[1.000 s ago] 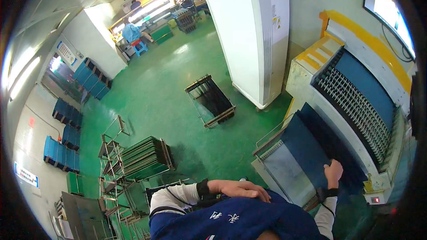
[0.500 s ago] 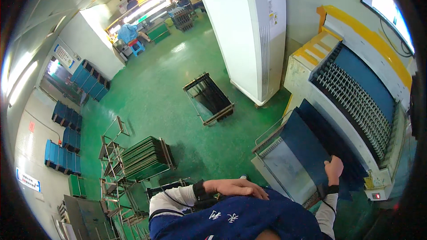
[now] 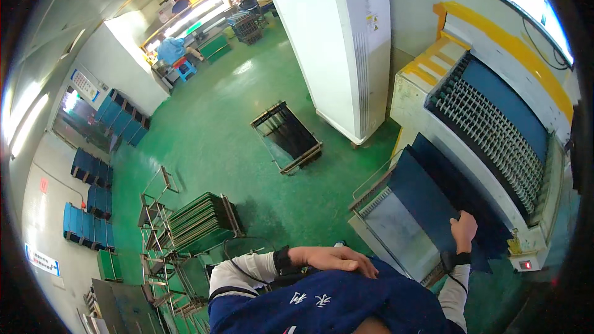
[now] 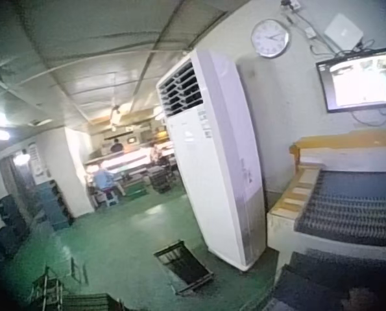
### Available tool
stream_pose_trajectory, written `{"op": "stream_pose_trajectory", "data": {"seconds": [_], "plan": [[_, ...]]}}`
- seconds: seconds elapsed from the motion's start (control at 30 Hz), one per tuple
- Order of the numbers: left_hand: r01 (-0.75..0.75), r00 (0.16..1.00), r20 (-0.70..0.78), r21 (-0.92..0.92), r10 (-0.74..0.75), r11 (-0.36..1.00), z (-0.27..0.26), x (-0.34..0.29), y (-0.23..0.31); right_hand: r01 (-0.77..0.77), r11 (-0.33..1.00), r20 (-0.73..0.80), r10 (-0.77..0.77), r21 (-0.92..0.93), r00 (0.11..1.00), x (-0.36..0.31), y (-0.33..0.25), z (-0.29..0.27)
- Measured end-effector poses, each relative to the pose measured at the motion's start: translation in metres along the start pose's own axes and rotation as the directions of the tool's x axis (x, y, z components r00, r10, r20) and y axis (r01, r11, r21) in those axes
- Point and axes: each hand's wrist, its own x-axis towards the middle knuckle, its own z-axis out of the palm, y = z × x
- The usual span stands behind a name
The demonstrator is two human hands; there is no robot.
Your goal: Placing blue metal sheets from a machine onto a storage rack.
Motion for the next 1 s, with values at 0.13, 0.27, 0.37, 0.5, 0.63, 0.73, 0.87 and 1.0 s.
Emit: {"op": "stream_pose_trajectory", "data": {"seconds": [0.13, 0.27, 0.37, 0.5, 0.63, 0.73, 0.87, 1.0], "plan": [[0.064, 0.998, -0.015, 0.010, -0.064, 0.998, -0.004, -0.007, -0.001, -0.004, 1.000, -0.014, 0.004, 0.024, 1.000, 0.003, 0.002, 0.001], [0.096, 0.993, -0.065, -0.007, -0.096, 0.995, -0.005, -0.014, 0.005, 0.029, 1.000, -0.035, -0.028, 0.012, 0.999, 0.011, 0.020, 0.012], [0.095, 0.992, -0.084, -0.041, -0.098, 0.995, -0.008, -0.018, 0.005, 0.048, 0.999, 0.005, -0.048, -0.015, 0.999, 0.015, 0.014, 0.004], [0.081, 0.996, -0.025, 0.020, -0.081, 0.996, -0.010, -0.014, -0.001, 0.081, 0.997, -0.010, -0.081, 0.000, 0.997, 0.014, 0.014, 0.004], [0.055, 0.998, 0.036, 0.118, -0.060, 0.991, 0.000, 0.015, 0.010, 0.044, 0.998, 0.049, -0.047, 0.054, 0.998, 0.006, 0.009, -0.003], [0.063, 0.983, 0.154, 0.201, -0.095, 0.978, -0.006, 0.030, 0.007, 0.102, 0.993, 0.043, -0.104, 0.054, 0.994, 0.002, 0.013, 0.005], [0.094, 0.973, 0.191, 0.190, -0.130, 0.977, -0.011, 0.032, 0.003, 0.101, 0.994, 0.072, -0.104, 0.043, 0.992, -0.008, 0.010, 0.005], [0.115, 0.977, 0.163, 0.126, -0.135, 0.985, -0.013, 0.023, 0.003, 0.120, 0.991, 0.092, -0.126, 0.061, 0.988, -0.013, 0.011, 0.007]]}}
